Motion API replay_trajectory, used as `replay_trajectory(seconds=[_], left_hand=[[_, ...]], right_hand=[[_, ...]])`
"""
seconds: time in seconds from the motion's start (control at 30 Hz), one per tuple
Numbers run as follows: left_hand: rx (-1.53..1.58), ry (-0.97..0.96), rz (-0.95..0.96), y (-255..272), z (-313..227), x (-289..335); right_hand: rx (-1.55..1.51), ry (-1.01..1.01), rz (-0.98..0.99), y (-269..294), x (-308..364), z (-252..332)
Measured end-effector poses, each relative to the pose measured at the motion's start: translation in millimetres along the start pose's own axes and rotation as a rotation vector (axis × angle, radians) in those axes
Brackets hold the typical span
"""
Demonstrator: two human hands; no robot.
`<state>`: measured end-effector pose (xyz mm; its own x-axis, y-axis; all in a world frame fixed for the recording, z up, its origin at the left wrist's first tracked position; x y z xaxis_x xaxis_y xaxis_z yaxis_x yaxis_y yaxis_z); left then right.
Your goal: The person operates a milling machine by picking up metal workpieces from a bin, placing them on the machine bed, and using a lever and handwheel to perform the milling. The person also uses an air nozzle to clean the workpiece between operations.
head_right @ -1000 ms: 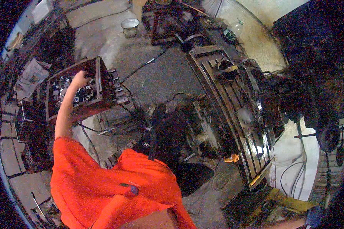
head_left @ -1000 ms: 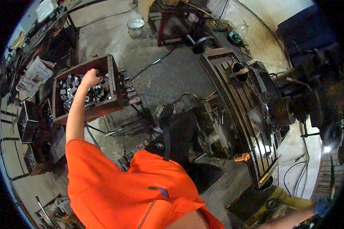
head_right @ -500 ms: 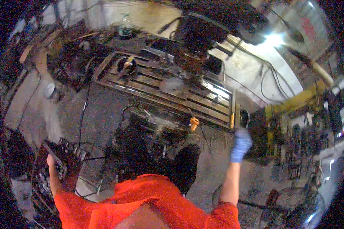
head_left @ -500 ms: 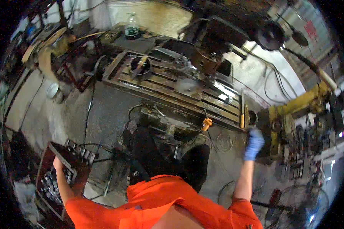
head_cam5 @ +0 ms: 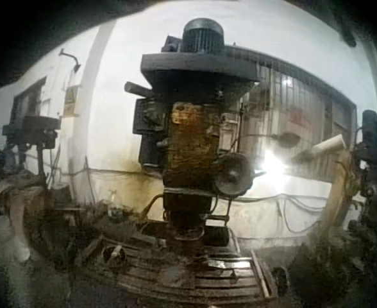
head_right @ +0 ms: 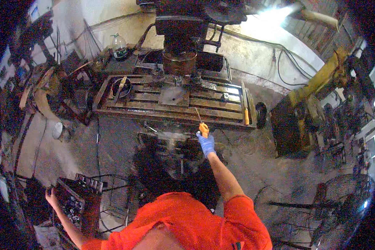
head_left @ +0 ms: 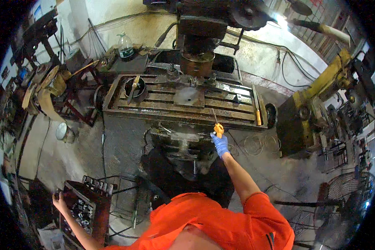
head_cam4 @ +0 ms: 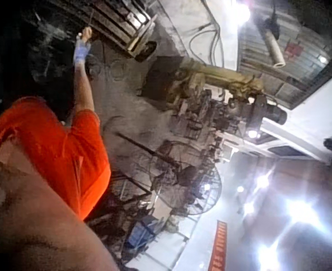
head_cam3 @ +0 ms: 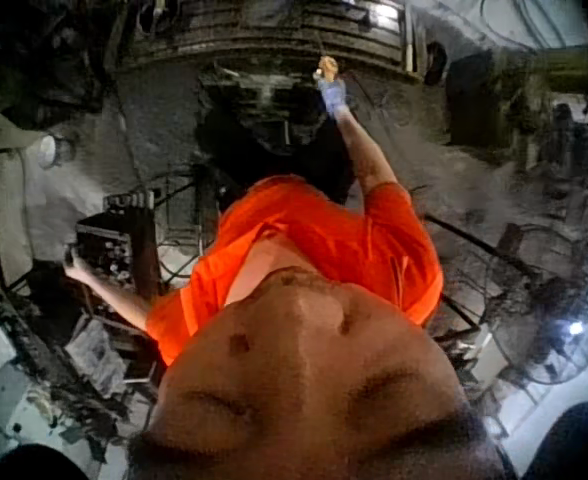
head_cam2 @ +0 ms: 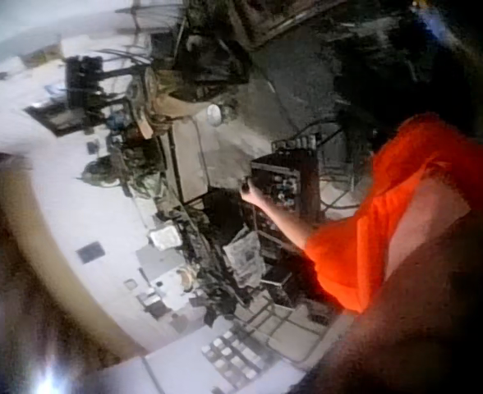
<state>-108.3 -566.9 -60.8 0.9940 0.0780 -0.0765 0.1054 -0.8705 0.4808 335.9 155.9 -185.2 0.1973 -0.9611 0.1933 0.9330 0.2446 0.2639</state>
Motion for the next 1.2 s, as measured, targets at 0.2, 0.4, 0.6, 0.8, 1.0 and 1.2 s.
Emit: replay_trajectory(seconds=[0.2, 0.4, 0.6, 0.8, 1.0, 1.2], left_hand=[[0.344, 0.012, 0.046, -52.4, -93.5, 11.5], [0.510, -0.144, 0.353, -164.2, -167.1, 27.7], [0.645, -0.100, 0.463, -232.3, -196.7, 60.4], [0.636, -0.001, 0.480, -261.0, -212.6, 85.5], [0.561, 0.070, 0.629, -298.2, -243.2, 122.1], [0.506, -0.135, 1.051, -398.2, -304.0, 174.6]], right_hand=[[-0.160, 0.471, -0.156, 53.3, 46.2, 96.3], [0.483, 0.648, 0.043, 97.6, 70.1, 210.0], [1.331, 0.402, 0.371, 9.5, 55.4, 258.1], [1.229, 0.426, 0.278, -36.6, -3.8, 259.9], [1.189, 0.415, 0.520, -17.3, 34.2, 257.4], [1.031, 0.614, 0.799, 41.0, 94.1, 256.4]])
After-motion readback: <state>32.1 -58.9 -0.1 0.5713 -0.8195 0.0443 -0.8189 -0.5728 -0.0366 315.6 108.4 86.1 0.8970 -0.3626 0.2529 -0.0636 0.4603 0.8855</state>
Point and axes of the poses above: each hand's wrist, its own x-axis away from the middle knuckle, its own y-axis out of the back of the hand, z = x × y, the point moved 2 cm from there along -x, towards the middle knuckle, and after that the axes turned 3 degrees about y, right-handed, at the moved point
